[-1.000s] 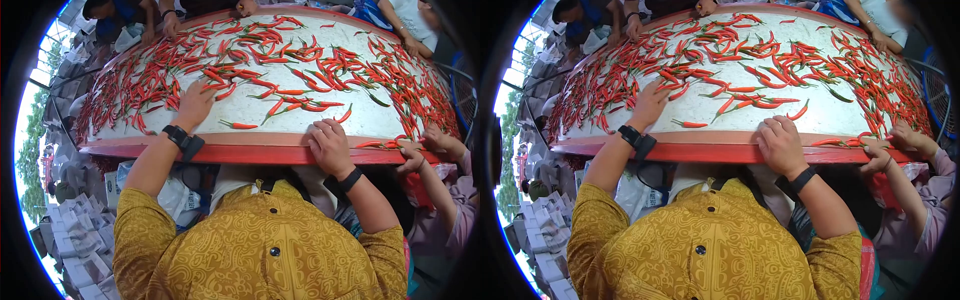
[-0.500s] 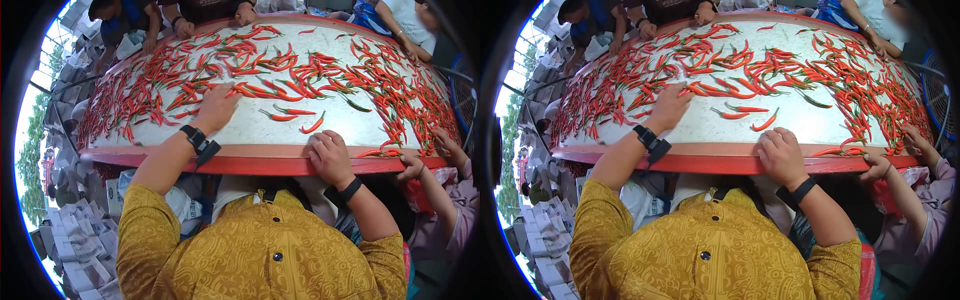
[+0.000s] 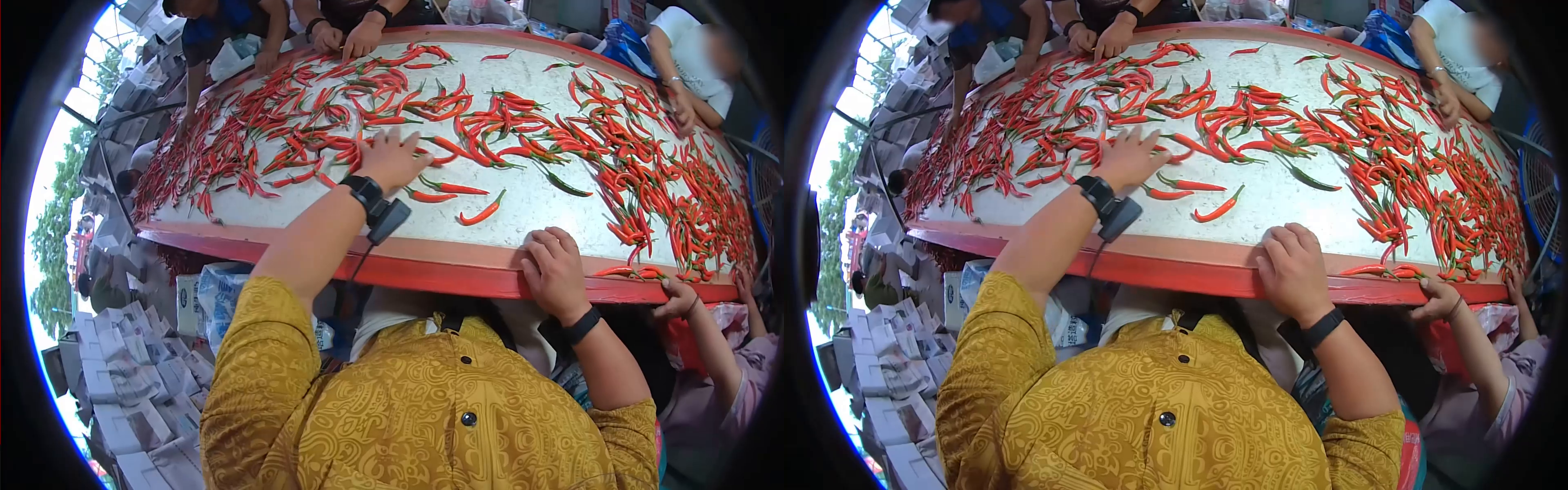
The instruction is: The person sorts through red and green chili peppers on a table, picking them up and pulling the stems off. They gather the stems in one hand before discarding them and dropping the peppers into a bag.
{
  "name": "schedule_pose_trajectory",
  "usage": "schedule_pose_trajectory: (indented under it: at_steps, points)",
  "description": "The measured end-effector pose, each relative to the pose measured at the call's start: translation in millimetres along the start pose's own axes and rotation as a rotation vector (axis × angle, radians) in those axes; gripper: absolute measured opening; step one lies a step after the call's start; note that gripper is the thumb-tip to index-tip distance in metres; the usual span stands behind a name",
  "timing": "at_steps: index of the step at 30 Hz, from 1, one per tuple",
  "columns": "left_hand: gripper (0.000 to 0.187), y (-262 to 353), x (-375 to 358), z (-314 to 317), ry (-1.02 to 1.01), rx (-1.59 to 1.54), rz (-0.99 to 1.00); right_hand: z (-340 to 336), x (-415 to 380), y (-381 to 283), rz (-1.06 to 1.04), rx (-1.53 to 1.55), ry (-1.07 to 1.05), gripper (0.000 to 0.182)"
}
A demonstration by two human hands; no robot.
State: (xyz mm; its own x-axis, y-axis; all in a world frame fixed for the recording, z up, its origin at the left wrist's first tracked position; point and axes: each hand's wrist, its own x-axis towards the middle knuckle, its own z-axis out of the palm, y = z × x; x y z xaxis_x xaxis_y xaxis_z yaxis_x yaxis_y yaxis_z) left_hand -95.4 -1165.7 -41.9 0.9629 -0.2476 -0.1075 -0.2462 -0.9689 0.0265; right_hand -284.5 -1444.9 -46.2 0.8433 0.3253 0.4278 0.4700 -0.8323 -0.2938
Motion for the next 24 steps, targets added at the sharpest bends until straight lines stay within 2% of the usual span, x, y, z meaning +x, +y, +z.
schedule_pose_trajectory:
  at_steps: [3,4,6,7,8,10,11,13,14,18,21,23,24]
  points:
    - [0.06,-18,-12,-9,-0.07,0.109,-0.156,-5,-7,14,-0.016,-0.006,0.002,0.024]
    - [0.06,-20,-13,-9,-0.071,0.112,-0.155,-8,-9,18,-0.027,-0.006,0.0,0.024]
    - [0.058,-14,-11,-9,0.085,0.149,-0.093,-14,-14,27,-0.026,-0.01,-0.004,0.024]
    - [0.058,-3,-7,-7,0.198,-0.018,0.076,-17,-16,32,-0.03,-0.011,-0.008,0.025]
    - [0.058,15,-3,-1,0.198,-0.022,0.082,-20,-19,37,-0.035,-0.014,-0.012,0.025]
    - [0.059,78,-8,-6,0.16,-0.046,0.376,-25,-25,45,-0.023,-0.023,0.003,0.025]
    - [0.059,97,-10,-3,0.164,-0.049,0.383,-28,-28,50,-0.013,-0.025,0.017,0.025]
    - [0.061,126,-14,3,-0.01,0.026,0.389,-34,-34,58,-0.007,-0.032,0.018,0.025]
    - [0.061,129,-10,4,-0.006,0.026,0.395,-37,-36,63,-0.004,-0.031,0.02,0.025]
    - [0.054,98,2,21,0.121,0.092,0.263,-47,-48,81,-0.007,-0.03,0.045,0.026]
    - [0.048,90,1,-12,0.097,0.143,0.213,-53,-54,95,-0.027,-0.036,0.042,0.026]
    - [0.043,80,29,-34,0.049,-0.106,0.06,-57,-58,102,-0.052,-0.044,0.03,0.027]
    - [0.04,74,41,-33,0.226,-0.222,0.022,-59,-61,106,-0.048,-0.044,0.032,0.027]
